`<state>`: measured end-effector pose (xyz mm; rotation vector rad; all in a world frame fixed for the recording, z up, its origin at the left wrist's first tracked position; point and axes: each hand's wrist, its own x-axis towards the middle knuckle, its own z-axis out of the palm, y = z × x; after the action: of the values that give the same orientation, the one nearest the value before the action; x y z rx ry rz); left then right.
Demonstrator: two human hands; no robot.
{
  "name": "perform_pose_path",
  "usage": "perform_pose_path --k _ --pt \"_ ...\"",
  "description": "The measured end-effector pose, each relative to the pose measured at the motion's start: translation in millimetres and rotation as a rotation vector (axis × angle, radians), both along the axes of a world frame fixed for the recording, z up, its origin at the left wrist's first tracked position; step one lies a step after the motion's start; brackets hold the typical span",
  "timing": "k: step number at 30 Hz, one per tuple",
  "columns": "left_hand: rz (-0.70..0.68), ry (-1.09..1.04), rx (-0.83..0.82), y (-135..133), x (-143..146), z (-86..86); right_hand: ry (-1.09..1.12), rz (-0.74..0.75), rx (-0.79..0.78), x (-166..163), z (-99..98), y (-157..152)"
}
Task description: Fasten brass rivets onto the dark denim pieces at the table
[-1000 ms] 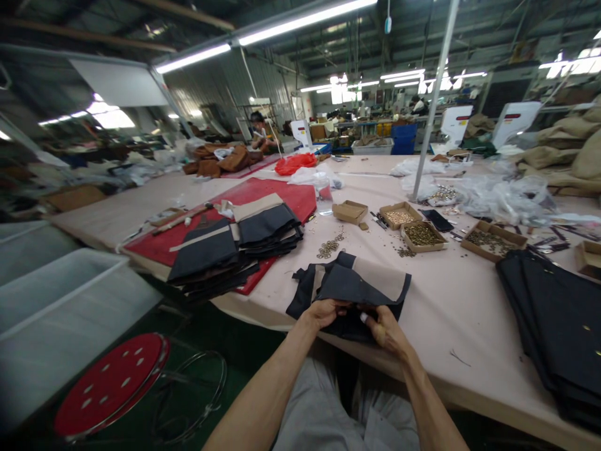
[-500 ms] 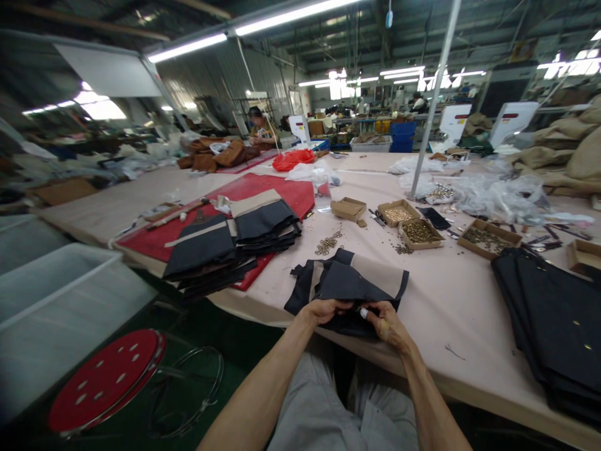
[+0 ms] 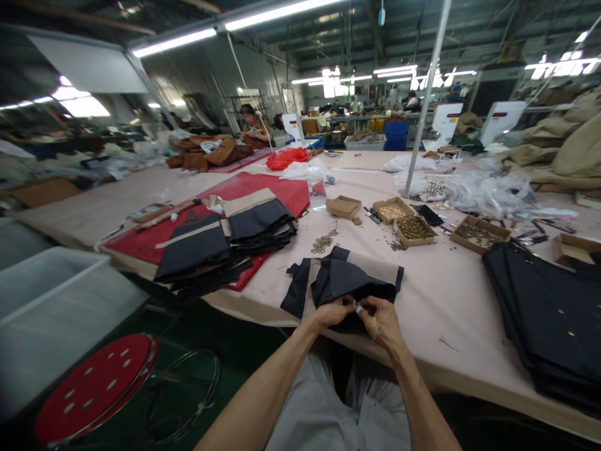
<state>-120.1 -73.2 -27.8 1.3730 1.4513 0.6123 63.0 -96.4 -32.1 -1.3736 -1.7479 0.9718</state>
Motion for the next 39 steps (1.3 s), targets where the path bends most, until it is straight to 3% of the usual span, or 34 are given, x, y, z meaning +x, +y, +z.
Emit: perform_pose_path --k 9,20,24,33,39 --pt "-0.115 -0.029 0.047 -2.1 -0.2 -11.2 0.021 -0.021 -0.05 8.8 -21.7 5.1" --pt "-0.157 -0.037 0.06 -8.8 3.6 -5.6 0.072 0.02 -0.044 10.6 -20.4 1.9" --pt "-0.122 0.087 0.089 -9.0 5.3 -3.3 0.059 0.02 -0.04 10.7 -21.5 -0.5" --pt "-0.049 0.335 -0.047 3.6 14.4 -1.9 0.072 -0.039 -0.016 8.5 -23.0 -8.0" --pt "-0.035 0.247 0.001 3.2 10.3 -1.3 0.094 -0.018 -0.002 14.0 -19.8 -6.9"
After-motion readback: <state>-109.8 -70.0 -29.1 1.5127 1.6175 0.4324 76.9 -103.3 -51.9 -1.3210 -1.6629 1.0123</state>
